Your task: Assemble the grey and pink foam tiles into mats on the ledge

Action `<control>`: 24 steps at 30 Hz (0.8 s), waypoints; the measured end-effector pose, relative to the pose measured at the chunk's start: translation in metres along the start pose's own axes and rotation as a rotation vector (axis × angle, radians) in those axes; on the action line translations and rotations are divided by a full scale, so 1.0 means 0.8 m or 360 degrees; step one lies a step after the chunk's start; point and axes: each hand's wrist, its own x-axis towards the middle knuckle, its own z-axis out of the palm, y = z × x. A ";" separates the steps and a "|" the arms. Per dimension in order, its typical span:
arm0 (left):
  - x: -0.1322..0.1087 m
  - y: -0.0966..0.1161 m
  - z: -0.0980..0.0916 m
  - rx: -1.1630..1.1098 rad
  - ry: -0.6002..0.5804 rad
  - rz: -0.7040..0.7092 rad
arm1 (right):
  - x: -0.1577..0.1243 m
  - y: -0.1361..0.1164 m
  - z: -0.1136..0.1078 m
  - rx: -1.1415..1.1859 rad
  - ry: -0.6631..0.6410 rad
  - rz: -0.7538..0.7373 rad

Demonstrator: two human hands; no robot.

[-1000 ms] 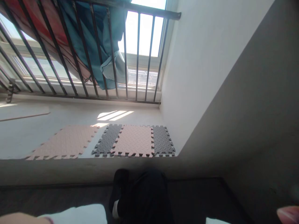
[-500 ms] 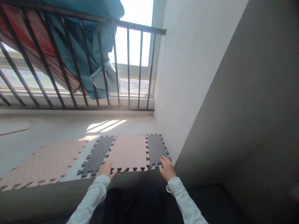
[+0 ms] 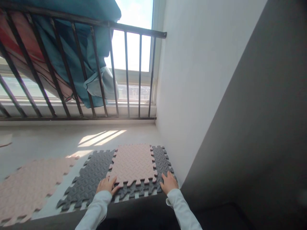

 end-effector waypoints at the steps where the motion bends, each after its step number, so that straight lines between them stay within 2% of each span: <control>1: 0.010 0.013 -0.005 0.0013 -0.0008 -0.0009 | 0.000 0.001 0.002 0.0000 0.0009 -0.0013; 7: 0.080 0.093 -0.034 -0.0139 -0.0010 -0.0114 | 0.001 0.003 0.016 0.0013 0.0054 -0.0039; 11: 0.126 0.127 -0.041 -0.0254 0.0016 -0.0121 | 0.004 0.004 0.022 0.0016 0.0057 -0.0045; 18: 0.191 0.156 -0.049 -0.0274 0.0000 0.0002 | 0.009 0.007 0.034 0.0008 0.0076 -0.0033; 24: 0.220 0.157 -0.064 -0.0359 -0.0125 -0.0052 | 0.011 0.006 0.031 -0.0003 0.0049 -0.0027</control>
